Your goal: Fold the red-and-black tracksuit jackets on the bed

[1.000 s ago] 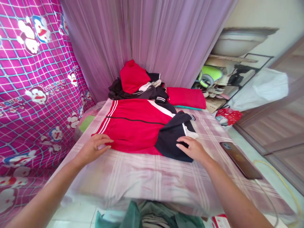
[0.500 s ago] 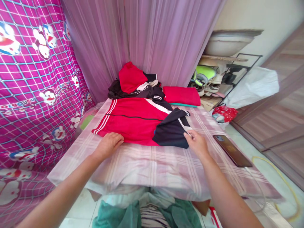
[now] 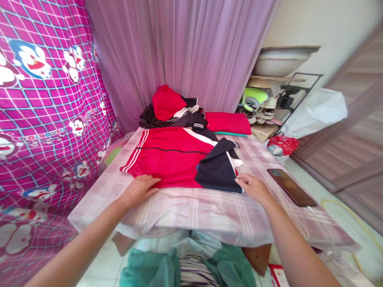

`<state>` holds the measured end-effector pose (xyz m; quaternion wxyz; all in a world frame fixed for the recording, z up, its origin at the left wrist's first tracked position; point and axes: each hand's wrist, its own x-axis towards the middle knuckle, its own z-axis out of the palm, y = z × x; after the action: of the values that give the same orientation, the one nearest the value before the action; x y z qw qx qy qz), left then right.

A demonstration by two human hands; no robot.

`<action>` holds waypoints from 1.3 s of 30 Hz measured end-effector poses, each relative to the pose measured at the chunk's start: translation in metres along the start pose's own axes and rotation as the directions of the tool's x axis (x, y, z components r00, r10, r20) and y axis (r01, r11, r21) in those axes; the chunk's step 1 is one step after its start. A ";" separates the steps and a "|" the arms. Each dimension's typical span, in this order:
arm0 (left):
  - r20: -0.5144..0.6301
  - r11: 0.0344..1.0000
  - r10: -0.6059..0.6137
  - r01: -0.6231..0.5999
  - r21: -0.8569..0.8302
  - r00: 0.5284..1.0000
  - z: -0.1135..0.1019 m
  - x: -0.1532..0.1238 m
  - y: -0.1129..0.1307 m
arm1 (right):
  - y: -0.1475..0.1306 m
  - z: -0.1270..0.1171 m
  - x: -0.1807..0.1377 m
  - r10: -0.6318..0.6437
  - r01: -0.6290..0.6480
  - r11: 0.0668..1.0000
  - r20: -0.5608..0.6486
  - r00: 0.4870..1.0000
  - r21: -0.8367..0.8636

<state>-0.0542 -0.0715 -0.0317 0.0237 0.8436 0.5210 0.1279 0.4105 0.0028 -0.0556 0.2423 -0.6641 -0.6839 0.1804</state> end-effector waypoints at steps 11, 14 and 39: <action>-0.089 0.990 0.135 -0.137 -0.022 0.987 0.006 -0.008 -0.009 | -0.003 -0.024 0.009 0.012 0.005 0.997 0.229 0.973 -0.072; -0.072 0.994 0.105 -0.107 -0.030 0.992 0.009 -0.009 -0.012 | -0.002 -0.022 0.017 0.049 -0.037 0.978 0.052 0.997 -0.206; -0.073 0.992 0.070 -0.077 -0.100 0.995 0.024 0.031 0.038 | -0.023 -0.039 0.124 0.305 -0.356 0.866 -0.192 0.933 -0.351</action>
<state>-0.0017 -0.0593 -0.0420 0.0442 0.8550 0.4827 0.1844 0.4138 0.1219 0.0011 0.1183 -0.8160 -0.5645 0.0396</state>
